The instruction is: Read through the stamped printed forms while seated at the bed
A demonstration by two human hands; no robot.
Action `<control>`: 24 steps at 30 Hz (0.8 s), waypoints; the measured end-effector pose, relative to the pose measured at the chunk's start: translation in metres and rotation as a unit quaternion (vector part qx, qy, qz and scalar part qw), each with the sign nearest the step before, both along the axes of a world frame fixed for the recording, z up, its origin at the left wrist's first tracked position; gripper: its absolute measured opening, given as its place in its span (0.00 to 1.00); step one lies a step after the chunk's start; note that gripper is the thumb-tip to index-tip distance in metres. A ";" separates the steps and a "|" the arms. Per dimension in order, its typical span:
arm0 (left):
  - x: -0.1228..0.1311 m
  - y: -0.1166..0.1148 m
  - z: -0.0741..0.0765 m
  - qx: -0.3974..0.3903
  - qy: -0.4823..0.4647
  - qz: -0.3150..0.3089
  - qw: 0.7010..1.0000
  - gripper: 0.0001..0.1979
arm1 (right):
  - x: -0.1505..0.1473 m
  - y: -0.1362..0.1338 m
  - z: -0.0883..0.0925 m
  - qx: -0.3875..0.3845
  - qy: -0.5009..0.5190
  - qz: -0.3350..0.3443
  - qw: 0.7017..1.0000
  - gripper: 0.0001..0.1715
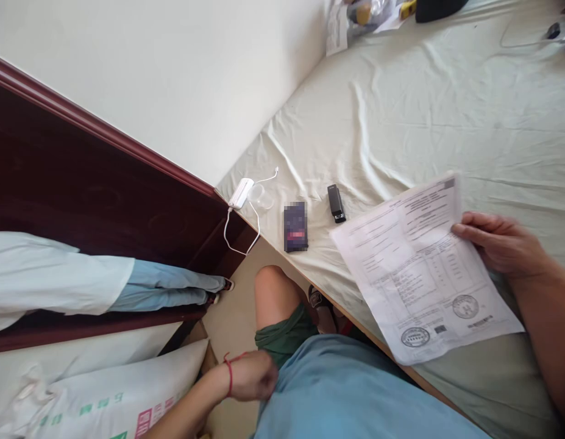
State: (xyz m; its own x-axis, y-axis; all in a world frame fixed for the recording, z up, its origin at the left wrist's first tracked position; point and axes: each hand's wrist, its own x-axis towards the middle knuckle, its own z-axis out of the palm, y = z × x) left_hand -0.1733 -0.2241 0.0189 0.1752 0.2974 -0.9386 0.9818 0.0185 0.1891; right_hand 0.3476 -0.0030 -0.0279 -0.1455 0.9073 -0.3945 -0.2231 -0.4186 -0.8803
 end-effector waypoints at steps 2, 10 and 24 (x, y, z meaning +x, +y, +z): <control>0.031 0.020 0.009 0.138 -0.064 0.091 0.984 0.09 | -0.004 0.002 0.002 0.003 0.014 -0.077 0.997 0.29; 0.163 0.099 0.008 0.350 -0.423 0.376 0.746 0.35 | -0.013 0.010 0.006 0.000 0.014 -0.213 0.977 0.37; 0.222 0.121 -0.004 0.145 -0.575 0.552 0.586 0.33 | -0.026 0.010 0.007 0.024 0.049 -0.258 0.965 0.36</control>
State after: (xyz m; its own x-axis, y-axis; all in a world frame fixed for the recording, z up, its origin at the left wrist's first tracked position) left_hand 0.0489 -0.1035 0.0150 0.1918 0.9434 -0.2707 -0.3782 0.3255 0.8666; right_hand 0.3221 0.0068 -0.0213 0.2959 0.8859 -0.3573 -0.4744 -0.1884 -0.8599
